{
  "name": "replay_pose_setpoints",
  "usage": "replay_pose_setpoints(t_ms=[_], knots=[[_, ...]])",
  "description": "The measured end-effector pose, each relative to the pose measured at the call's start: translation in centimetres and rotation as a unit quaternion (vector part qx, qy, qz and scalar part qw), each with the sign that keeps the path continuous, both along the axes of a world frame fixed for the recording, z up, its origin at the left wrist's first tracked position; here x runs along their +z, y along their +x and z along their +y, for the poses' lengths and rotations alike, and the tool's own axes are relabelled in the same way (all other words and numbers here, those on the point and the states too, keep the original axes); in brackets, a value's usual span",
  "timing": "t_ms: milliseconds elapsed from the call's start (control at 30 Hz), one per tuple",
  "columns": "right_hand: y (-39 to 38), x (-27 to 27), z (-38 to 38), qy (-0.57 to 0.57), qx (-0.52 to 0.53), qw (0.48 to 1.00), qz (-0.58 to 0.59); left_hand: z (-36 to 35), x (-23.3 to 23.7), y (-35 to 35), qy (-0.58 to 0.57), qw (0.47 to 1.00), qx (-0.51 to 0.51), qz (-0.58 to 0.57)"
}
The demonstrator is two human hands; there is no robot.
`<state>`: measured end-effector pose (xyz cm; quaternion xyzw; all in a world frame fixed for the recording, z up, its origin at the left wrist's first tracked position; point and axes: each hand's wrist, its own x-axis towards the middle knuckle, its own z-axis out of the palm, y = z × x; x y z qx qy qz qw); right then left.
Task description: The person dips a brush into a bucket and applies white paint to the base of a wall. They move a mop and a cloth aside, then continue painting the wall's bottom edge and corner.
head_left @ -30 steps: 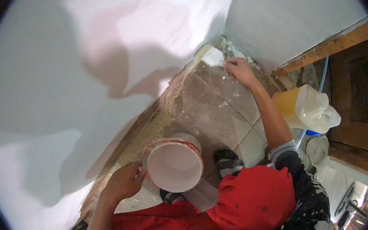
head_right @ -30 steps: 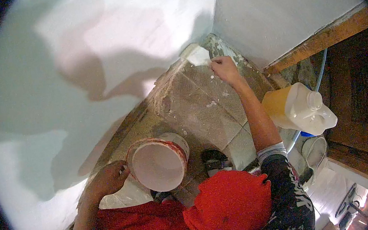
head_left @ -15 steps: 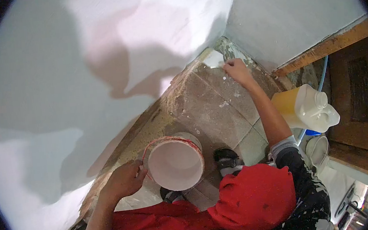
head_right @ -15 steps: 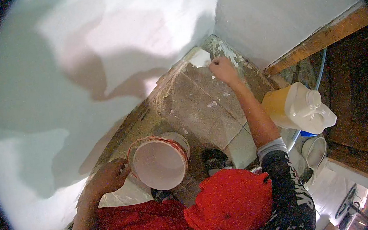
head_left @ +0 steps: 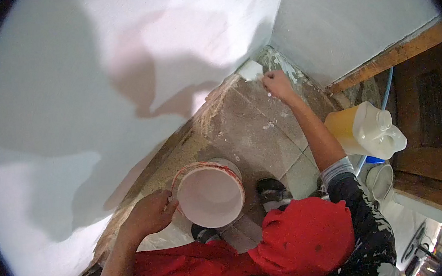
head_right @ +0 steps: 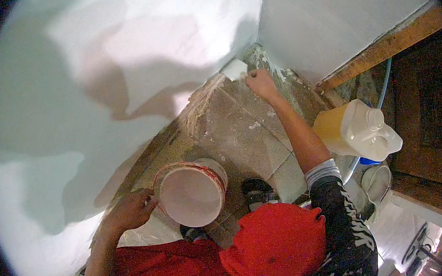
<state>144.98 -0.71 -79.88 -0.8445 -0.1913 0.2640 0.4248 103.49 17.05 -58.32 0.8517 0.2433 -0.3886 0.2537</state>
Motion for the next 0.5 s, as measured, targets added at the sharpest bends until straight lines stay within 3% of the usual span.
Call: replay_pose_setpoints(t_ms=[133, 200, 267, 333, 400, 467, 500], knots=[[0.2, 3.8, -1.4, 0.105, -0.034, 0.987, 0.118, -0.1, 0.5, -0.4, 0.012, 0.999, -0.002, -0.039], [-0.3, 6.9, -3.1, 0.235, -0.087, 0.952, 0.177, -0.2, 0.1, -0.8, 0.002, 0.999, 0.018, -0.047], [-0.6, 11.2, -4.6, 0.237, -0.019, 0.963, 0.131, -0.3, -0.5, -1.1, 0.002, 0.999, 0.011, -0.046], [-3.2, 18.2, -5.3, 0.22, 0.007, 0.971, 0.098, -0.2, -0.5, -0.9, 0.006, 0.999, 0.007, -0.044], [-3.9, 23.4, -6.8, 0.163, 0.101, 0.978, 0.085, -0.7, 0.4, 0.3, 0.019, 0.999, -0.024, -0.022], [-6.0, 28.2, -7.3, 0.048, 0.143, 0.987, 0.049, -0.4, -1.4, -0.5, 0.021, 0.999, -0.028, -0.042], [-6.9, 30.7, -6.9, -0.028, 0.245, 0.969, 0.013, -0.3, -2.0, -1.2, 0.029, 0.997, -0.042, -0.054]])
